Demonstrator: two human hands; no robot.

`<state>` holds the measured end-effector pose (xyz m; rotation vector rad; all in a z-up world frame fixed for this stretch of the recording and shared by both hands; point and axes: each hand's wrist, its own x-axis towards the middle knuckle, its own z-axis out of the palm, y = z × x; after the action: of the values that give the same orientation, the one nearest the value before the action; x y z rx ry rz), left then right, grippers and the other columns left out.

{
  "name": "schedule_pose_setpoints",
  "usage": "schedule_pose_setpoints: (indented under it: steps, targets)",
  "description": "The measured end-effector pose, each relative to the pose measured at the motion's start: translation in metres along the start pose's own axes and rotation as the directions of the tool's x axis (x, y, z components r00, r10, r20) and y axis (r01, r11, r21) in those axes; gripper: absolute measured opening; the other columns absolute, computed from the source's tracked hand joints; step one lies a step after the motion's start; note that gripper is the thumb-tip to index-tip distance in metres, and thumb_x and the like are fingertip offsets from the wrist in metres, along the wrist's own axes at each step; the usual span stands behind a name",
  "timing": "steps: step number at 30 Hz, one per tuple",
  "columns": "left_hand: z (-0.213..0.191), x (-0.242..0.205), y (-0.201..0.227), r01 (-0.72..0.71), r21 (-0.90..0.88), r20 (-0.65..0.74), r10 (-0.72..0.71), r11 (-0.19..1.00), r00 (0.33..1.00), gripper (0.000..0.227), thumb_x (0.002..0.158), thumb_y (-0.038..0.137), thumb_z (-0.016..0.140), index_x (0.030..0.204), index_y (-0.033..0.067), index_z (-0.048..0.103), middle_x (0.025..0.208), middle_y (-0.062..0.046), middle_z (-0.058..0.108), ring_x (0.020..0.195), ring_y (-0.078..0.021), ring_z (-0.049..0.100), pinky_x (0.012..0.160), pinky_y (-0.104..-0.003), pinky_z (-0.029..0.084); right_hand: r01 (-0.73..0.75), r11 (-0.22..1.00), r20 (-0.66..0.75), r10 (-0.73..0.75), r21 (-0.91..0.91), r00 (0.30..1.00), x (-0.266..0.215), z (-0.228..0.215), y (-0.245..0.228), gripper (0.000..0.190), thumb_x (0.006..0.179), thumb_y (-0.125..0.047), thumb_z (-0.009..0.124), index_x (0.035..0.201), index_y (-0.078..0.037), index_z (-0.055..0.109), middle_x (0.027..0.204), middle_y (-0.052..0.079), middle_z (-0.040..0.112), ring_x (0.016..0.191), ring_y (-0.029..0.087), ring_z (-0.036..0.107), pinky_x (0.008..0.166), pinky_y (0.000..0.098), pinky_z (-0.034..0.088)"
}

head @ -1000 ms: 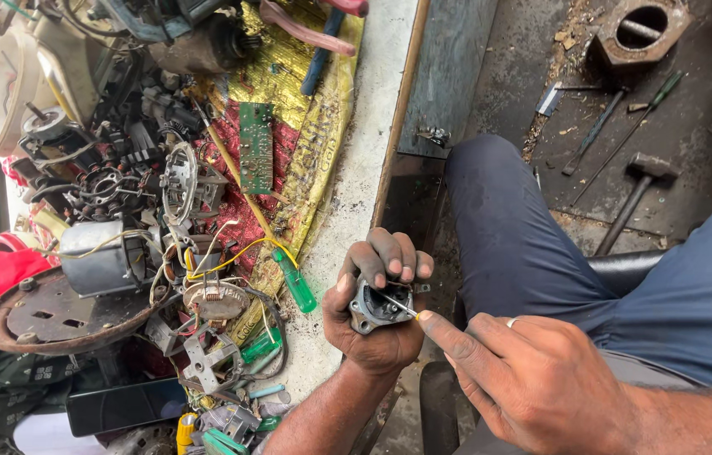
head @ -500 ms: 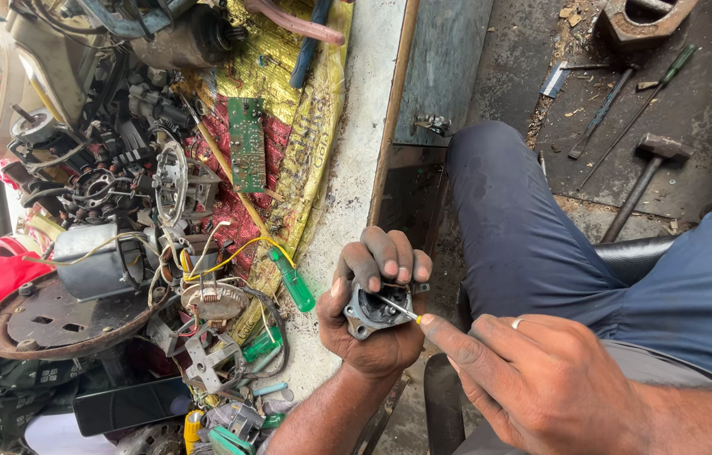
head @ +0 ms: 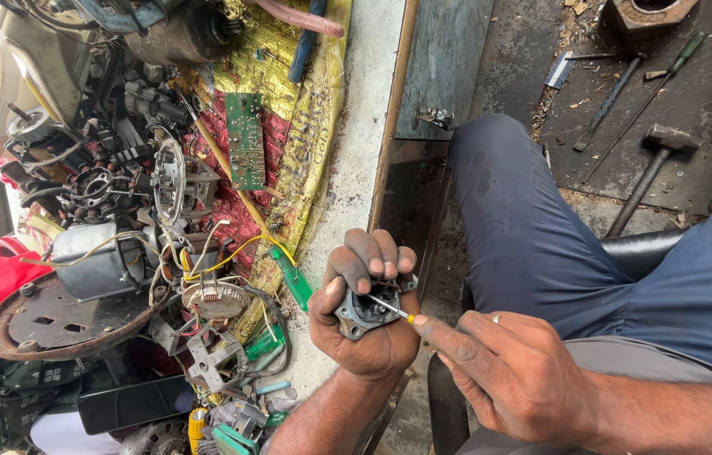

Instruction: The person cleans and scrapes debris from a small metal mechanical component using a screwdriver and pliers in a workshop.

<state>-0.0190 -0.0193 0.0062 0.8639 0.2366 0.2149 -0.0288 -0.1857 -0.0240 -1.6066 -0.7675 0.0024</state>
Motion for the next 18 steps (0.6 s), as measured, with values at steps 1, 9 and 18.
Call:
schedule_pose_setpoints:
  steps: [1,9,18]
  targets:
    - [0.001,0.0,0.001,0.001,0.001,0.0,-0.001,1.0,1.0,0.024,0.098,0.028,0.052,0.081,0.0123,0.046,0.093,-0.005,0.045,0.093,-0.0188,0.044,0.091,-0.039,0.042,0.01,1.0,-0.021,-0.01,0.007,1.0,-0.001,0.003,0.001,0.058,0.079,-0.001,0.076,0.134,0.004,0.059,0.075,0.005,0.054,0.056,0.018,0.053,0.05,0.0343,0.044]
    - [0.001,0.004,0.007,-0.038,0.023,-0.017,0.039,0.999,0.999,0.024,0.095,0.027,0.054,0.08,0.0113,0.045,0.093,-0.006,0.043,0.094,-0.0195,0.044,0.095,-0.039,0.041,0.062,0.997,-0.099,-0.058,0.034,0.993,0.0,0.016,0.008,0.058,0.081,0.003,0.074,0.136,0.007,0.057,0.073,0.004,0.052,0.057,0.016,0.05,0.05,0.0336,0.042]
    - [-0.001,0.007,0.017,-0.067,0.041,-0.026,0.068,0.997,0.997,0.025,0.096,0.027,0.055,0.08,0.0106,0.045,0.093,-0.006,0.045,0.094,-0.0193,0.045,0.095,-0.039,0.042,0.129,0.992,-0.118,-0.128,0.003,0.985,0.003,0.026,0.011,0.057,0.084,0.003,0.072,0.139,0.005,0.057,0.079,0.004,0.055,0.064,0.014,0.055,0.056,0.0318,0.047]
